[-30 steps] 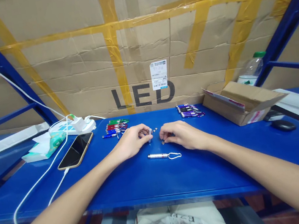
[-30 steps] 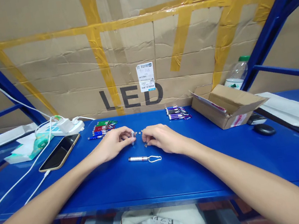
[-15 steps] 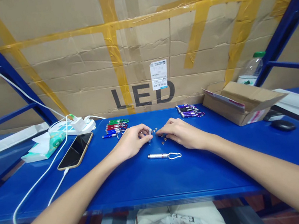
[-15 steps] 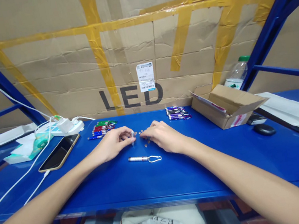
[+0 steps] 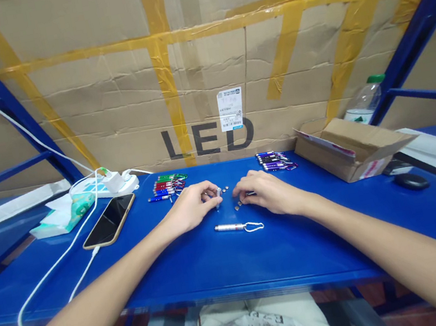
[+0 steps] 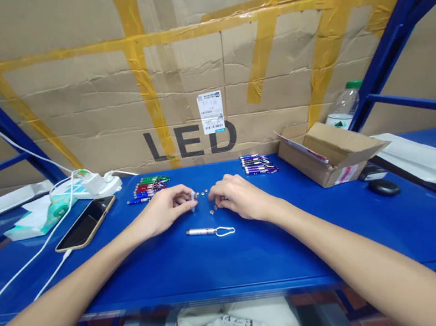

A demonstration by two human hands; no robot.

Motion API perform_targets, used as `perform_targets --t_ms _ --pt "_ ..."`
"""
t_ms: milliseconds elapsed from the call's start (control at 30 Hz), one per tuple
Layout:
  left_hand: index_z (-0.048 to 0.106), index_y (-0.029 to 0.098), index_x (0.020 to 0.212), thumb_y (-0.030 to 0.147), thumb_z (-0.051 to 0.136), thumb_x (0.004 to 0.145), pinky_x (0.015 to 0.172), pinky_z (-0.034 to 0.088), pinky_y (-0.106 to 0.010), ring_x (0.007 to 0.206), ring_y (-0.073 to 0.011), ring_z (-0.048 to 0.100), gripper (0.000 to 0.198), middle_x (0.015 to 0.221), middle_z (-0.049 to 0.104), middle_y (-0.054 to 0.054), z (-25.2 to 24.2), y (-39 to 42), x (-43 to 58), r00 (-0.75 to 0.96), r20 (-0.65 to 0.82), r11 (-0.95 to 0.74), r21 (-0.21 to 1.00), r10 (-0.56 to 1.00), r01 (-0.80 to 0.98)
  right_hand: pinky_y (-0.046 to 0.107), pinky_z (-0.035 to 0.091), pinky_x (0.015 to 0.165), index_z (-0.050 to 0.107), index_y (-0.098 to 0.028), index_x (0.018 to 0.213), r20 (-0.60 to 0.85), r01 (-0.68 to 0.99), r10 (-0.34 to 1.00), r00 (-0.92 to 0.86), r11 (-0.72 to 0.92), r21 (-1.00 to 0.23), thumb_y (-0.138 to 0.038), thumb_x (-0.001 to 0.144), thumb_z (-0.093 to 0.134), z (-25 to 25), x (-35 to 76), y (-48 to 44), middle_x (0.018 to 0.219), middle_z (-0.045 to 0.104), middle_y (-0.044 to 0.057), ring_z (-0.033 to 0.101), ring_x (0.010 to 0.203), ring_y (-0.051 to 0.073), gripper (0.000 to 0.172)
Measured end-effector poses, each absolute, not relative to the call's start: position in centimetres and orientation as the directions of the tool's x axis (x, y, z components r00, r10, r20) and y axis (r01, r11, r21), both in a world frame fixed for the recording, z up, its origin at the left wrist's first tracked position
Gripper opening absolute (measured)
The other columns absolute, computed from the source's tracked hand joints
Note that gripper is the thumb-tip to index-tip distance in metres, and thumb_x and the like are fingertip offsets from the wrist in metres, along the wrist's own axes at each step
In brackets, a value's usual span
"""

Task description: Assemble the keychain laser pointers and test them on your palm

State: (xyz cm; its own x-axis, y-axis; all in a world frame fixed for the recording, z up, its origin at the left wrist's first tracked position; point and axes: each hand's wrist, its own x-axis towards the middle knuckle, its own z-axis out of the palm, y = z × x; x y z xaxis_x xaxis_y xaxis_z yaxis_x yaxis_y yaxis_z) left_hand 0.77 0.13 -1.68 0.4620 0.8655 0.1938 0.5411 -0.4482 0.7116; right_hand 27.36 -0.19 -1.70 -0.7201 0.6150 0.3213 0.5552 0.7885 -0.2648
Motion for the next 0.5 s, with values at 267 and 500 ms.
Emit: perform_targets --t_ms 267,500 --pt "0.072 0.02 0.103 0.036 0.073 0.091 0.075 0.055 -0.031 0.083 -0.0212 0.074 0.02 0.092 0.08 -0.004 -1.8 0.2 0.7 0.466 0.186 -0.441 0.722 0.865 0.532 0.042 0.047 0.093 0.069 -0.022 0.123 0.29 0.575 0.662 -0.691 0.746 -0.336 -0.011 0.097 0.063 -1.0 27.2 -0.9 0.112 0.078 0.008 0.06 0.107 0.028 0.029" --pt "0.071 0.02 0.101 0.034 0.077 0.088 0.079 0.058 -0.032 0.085 -0.0207 0.075 0.02 0.094 0.079 -0.005 -2.2 0.5 0.7 0.48 0.187 -0.427 0.78 0.857 0.458 0.044 0.046 0.098 0.068 -0.024 0.122 0.248 0.543 0.667 -0.703 0.728 -0.419 -0.019 0.098 0.07 -1.4 26.5 -1.3 0.113 0.08 0.006 0.061 0.111 0.028 0.025"
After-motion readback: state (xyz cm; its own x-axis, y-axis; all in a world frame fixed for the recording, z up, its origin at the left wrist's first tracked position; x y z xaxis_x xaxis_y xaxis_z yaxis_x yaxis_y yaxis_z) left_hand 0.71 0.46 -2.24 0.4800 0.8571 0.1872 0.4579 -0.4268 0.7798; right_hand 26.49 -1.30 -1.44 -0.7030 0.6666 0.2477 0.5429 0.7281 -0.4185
